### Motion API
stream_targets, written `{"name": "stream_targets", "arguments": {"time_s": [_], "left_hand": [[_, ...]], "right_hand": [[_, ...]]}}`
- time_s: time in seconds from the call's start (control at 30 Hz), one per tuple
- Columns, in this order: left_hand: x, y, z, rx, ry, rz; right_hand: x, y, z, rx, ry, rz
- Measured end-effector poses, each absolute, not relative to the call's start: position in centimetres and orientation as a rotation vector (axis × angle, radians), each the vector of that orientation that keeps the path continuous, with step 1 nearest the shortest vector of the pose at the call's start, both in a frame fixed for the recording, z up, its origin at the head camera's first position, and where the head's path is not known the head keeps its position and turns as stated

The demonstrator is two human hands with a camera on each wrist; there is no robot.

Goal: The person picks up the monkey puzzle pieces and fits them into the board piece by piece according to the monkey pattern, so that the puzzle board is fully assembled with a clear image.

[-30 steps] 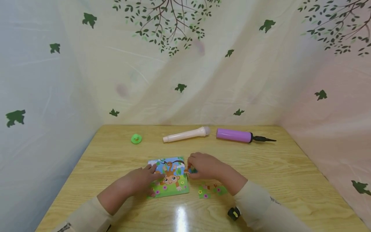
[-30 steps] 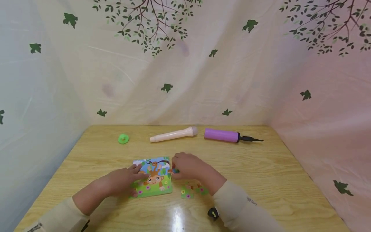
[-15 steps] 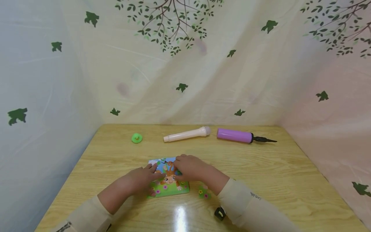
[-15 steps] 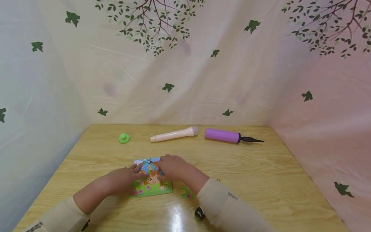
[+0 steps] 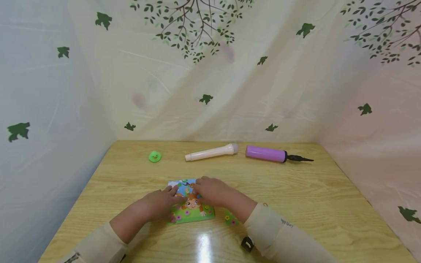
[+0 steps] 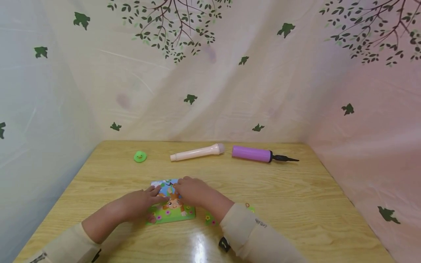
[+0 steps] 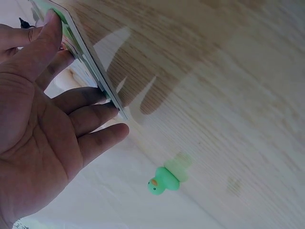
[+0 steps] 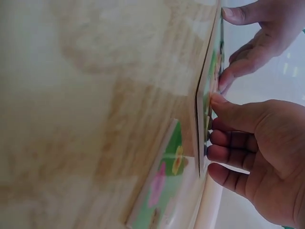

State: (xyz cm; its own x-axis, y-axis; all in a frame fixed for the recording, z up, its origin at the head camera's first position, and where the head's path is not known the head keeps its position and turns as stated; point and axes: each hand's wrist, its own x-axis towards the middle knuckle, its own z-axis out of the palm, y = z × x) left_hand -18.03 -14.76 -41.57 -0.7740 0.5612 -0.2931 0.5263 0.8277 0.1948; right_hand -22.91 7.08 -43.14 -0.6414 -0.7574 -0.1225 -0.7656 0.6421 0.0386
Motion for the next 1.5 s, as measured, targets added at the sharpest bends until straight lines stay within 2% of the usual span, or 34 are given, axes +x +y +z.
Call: {"name": "stream_targets", "arguments": {"time_s": [0.43, 0.67, 0.83, 1.1, 1.5], "left_hand": [[-17.9, -14.7, -41.4, 0.811, 2.661, 0.141], [-17.9, -14.8, -41.8, 0.767, 2.687, 0.229], [-18.0, -15.0, -41.9, 0.741, 2.709, 0.257], [-18.0, -15.5, -41.9, 0.677, 2.704, 0.291], [-18.2, -15.9, -42.5, 0.709, 2.721, 0.315]], "right_hand": [[-21.8, 8.5, -42.5, -1.406, 2.734, 0.158], [-21.4, 11.4, -41.9, -1.265, 2.630, -0.201], [-20.5, 13.5, -41.8, -1.200, 2.681, -0.165], [-18.7, 15.9, -41.6, -0.957, 2.702, 0.008], [-17.1, 15.9, -41.6, -1.043, 2.704, 0.072]]}}
